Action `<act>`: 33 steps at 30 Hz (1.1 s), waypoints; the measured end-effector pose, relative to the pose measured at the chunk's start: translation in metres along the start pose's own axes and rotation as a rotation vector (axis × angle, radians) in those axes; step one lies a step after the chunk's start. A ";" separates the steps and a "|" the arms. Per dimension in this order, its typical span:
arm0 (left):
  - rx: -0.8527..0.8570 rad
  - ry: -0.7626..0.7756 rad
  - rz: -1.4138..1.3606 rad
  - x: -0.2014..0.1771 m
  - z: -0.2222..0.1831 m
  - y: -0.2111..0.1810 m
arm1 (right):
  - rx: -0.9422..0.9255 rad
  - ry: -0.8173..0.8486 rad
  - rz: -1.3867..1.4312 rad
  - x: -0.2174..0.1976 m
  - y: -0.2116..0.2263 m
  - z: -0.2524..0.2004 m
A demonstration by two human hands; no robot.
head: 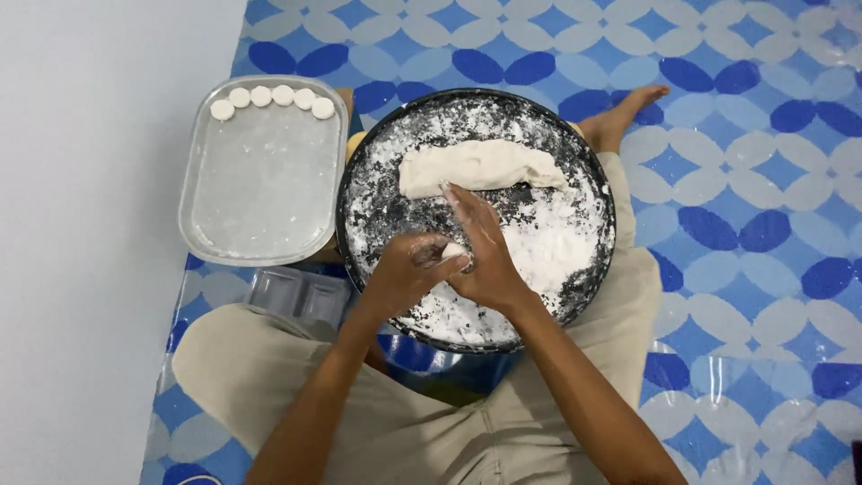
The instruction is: Pinching off small pieces of dough from a larger mass and rolling them into small balls by hand.
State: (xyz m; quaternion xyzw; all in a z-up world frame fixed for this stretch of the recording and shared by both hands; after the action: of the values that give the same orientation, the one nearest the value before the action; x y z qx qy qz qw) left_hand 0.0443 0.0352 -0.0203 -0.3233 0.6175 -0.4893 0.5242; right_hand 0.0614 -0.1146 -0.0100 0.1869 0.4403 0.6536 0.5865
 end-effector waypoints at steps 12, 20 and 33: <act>-0.031 0.219 -0.079 0.002 0.034 -0.024 | -0.080 -0.010 -0.075 -0.013 -0.062 0.000; -0.042 0.074 -0.100 0.012 0.035 -0.005 | 0.019 -0.048 -0.046 -0.003 -0.064 0.001; -0.099 0.119 -0.035 -0.001 0.036 -0.016 | 0.139 0.160 0.036 -0.020 -0.037 0.027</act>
State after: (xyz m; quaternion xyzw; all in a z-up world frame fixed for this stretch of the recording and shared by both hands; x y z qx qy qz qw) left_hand 0.0775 0.0211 -0.0037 -0.3300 0.6653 -0.4854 0.4615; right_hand 0.1090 -0.1259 -0.0194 0.1823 0.5267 0.6446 0.5233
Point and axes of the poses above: each hand's wrist, its own z-axis towards the middle knuckle, its own x-axis out of the palm, y = z × x, the point moved 3 cm from there along z, towards the middle knuckle, and after that the axes turned 15 degrees about z, right-handed, at the moved point
